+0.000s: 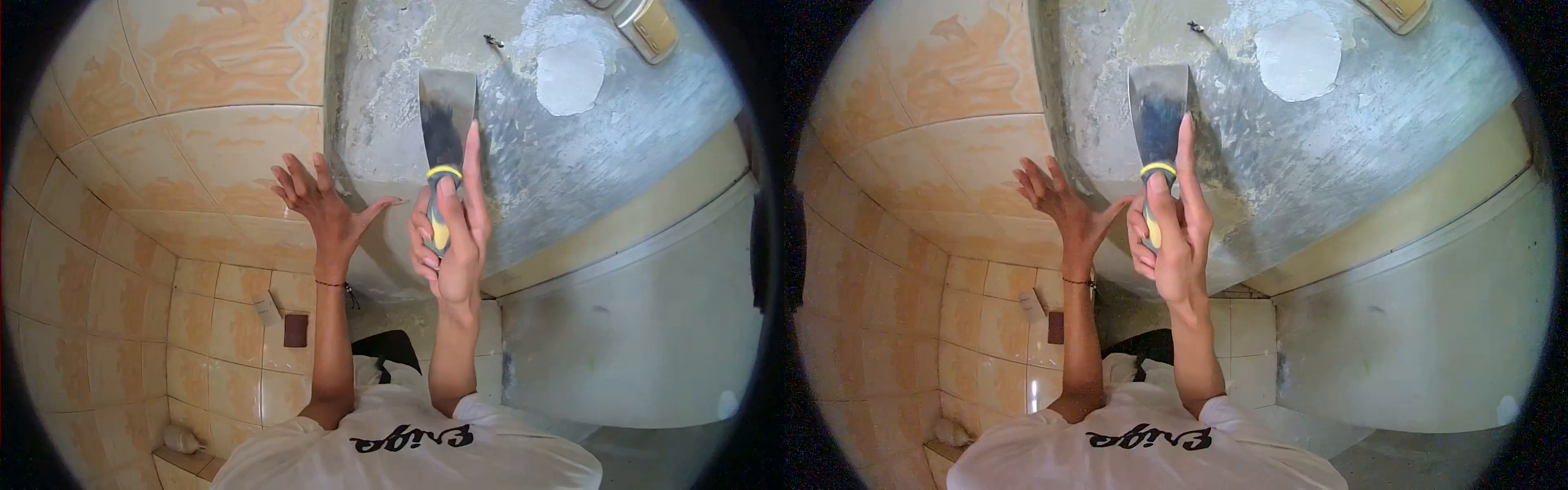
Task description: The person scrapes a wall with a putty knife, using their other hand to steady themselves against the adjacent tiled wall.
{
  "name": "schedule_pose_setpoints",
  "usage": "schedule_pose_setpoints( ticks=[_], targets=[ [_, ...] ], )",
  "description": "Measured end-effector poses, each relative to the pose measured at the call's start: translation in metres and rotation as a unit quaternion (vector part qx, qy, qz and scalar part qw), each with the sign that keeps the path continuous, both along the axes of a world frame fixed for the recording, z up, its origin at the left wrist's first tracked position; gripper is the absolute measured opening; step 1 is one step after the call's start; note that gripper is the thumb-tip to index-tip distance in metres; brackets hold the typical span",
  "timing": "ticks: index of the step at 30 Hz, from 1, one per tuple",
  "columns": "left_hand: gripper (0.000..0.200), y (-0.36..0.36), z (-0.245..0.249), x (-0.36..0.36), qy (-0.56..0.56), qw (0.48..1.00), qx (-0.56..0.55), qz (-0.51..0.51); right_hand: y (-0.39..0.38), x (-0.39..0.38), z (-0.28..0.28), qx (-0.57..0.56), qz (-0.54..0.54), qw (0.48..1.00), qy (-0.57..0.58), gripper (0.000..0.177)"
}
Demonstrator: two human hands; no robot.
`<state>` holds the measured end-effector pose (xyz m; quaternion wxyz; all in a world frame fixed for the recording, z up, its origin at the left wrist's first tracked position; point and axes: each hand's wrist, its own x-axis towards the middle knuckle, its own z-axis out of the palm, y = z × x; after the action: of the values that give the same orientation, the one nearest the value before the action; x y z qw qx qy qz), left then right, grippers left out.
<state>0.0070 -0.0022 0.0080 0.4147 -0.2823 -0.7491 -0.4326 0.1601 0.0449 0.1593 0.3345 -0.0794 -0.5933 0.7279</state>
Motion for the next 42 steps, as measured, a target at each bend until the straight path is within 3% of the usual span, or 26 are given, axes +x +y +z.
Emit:
schedule_pose_setpoints(
  ticks=[13, 29, 42],
  targets=[
    [0.144, -0.002, 0.0, -0.002, 0.006, 1.0, -0.007, 0.008, 0.007, 0.004, -0.001, 0.071, 0.027, 0.996, -0.053, 0.062],
    [0.133, 0.001, -0.006, -0.005, 0.004, 1.0, 0.019, -0.022, 0.0, -0.022, 0.017, 0.115, 0.032, 0.993, -0.006, 0.064],
    [0.143, -0.001, -0.001, 0.0, -0.001, 1.0, -0.002, -0.015, 0.011, -0.002, -0.011, 0.088, 0.017, 0.996, -0.016, 0.063]
  ],
)
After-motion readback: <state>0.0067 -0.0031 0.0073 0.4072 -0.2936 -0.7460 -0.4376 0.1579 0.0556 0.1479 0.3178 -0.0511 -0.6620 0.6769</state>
